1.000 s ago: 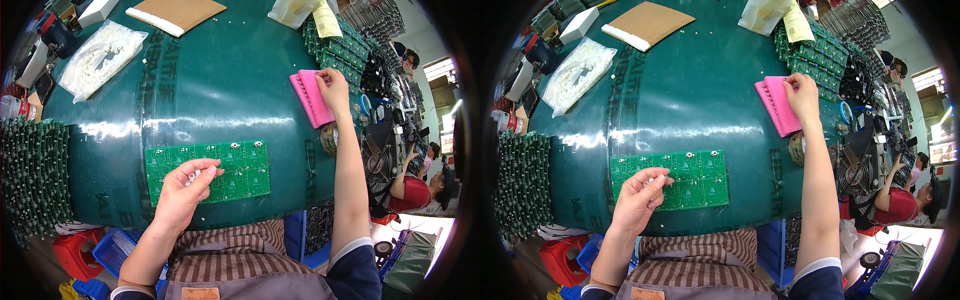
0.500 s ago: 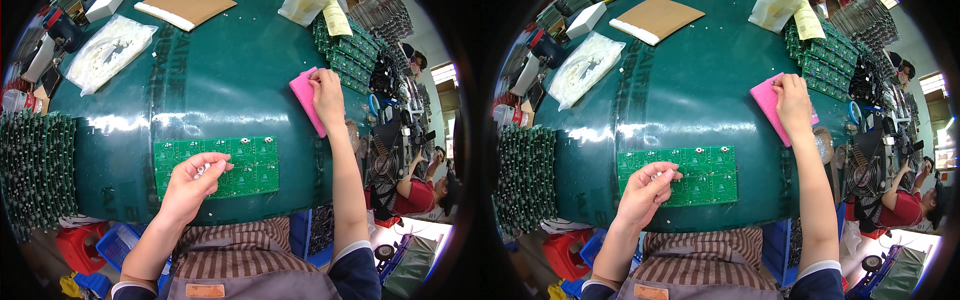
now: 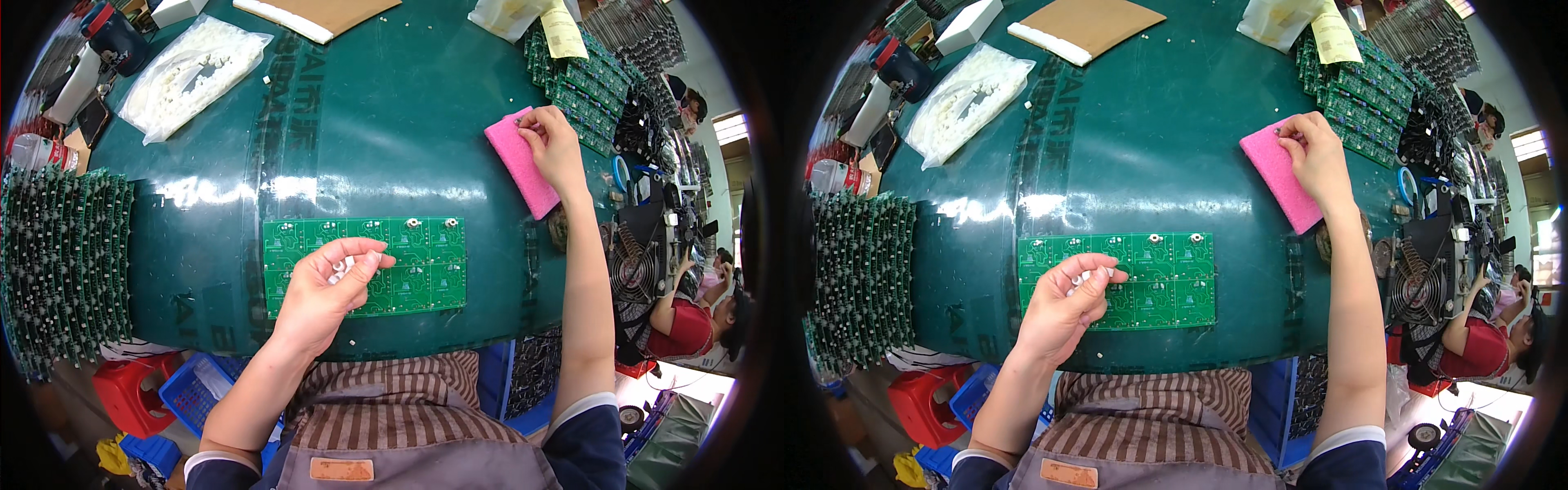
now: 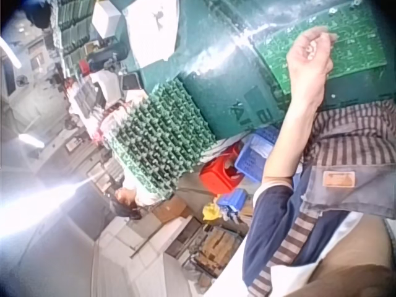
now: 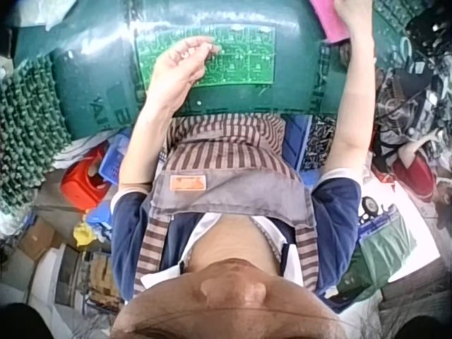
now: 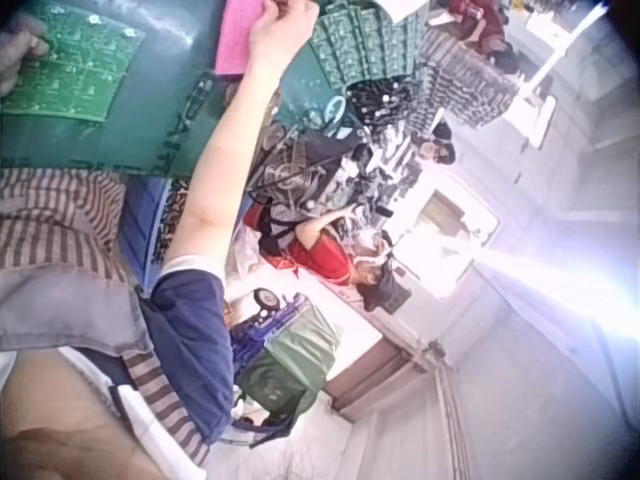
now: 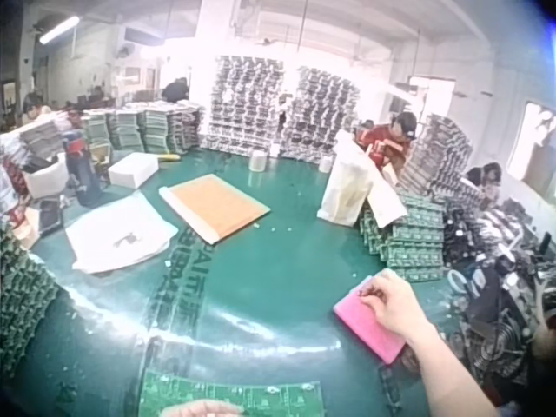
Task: The person places a circuit board on the table, attaches small white caps onto electronic components by hand, and inserts the assembled components into the circuit board.
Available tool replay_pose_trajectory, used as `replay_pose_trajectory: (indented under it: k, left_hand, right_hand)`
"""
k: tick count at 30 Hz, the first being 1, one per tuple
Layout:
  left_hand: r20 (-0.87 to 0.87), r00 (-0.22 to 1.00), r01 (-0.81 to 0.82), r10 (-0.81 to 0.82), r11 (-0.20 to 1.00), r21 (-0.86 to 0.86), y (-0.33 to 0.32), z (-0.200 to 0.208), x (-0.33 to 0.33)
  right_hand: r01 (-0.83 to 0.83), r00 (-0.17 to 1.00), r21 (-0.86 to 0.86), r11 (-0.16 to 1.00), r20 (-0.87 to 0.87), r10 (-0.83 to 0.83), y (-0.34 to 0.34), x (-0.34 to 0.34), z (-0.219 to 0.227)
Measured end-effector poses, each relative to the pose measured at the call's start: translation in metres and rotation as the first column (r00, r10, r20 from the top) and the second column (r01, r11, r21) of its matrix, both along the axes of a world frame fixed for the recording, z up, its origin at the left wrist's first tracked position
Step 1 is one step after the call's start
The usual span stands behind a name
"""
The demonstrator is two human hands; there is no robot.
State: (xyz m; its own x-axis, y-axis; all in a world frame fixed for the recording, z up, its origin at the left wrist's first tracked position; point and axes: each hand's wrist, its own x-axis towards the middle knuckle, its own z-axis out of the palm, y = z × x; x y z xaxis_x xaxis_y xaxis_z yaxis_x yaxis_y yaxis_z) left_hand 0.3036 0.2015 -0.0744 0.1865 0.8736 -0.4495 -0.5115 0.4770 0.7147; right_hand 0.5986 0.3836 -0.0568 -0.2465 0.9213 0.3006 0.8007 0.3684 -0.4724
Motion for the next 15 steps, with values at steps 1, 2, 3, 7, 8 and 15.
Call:
replay_pose_trajectory:
  k: [1,2,3,7,8,15]
  left_hand:
    - [-0.008,1.000,-0.004,0.004,1.000,0.009,0.000,-0.001,0.000]
    - [-0.014,1.000,-0.005,0.006,1.000,0.017,0.000,-0.001,0.001]
    - [-0.014,1.000,-0.002,0.002,1.000,0.017,0.000,-0.001,0.002]
    - [-0.040,0.998,-0.055,0.056,0.998,0.040,-0.002,-0.003,0.004]
    - [-0.023,0.997,-0.074,0.075,0.996,0.048,-0.002,-0.003,0.005]
    - [-0.063,0.997,-0.052,0.054,0.998,0.034,-0.002,-0.002,0.003]
  right_hand:
    - [-0.019,1.000,-0.019,1.000,0.009,0.019,0.001,-0.001,0.001]
    - [-0.017,1.000,-0.020,1.000,0.009,0.018,-0.002,-0.002,0.003]
    - [-0.050,0.996,0.067,0.996,0.081,0.045,-0.009,-0.004,0.004]
    - [-0.112,0.963,0.187,0.976,0.264,0.060,-0.062,-0.033,0.011]
    - [-0.097,0.957,0.169,0.981,0.285,0.046,-0.078,-0.037,0.012]
    - [0.048,0.959,0.030,0.998,0.278,-0.055,-0.157,-0.054,0.003]
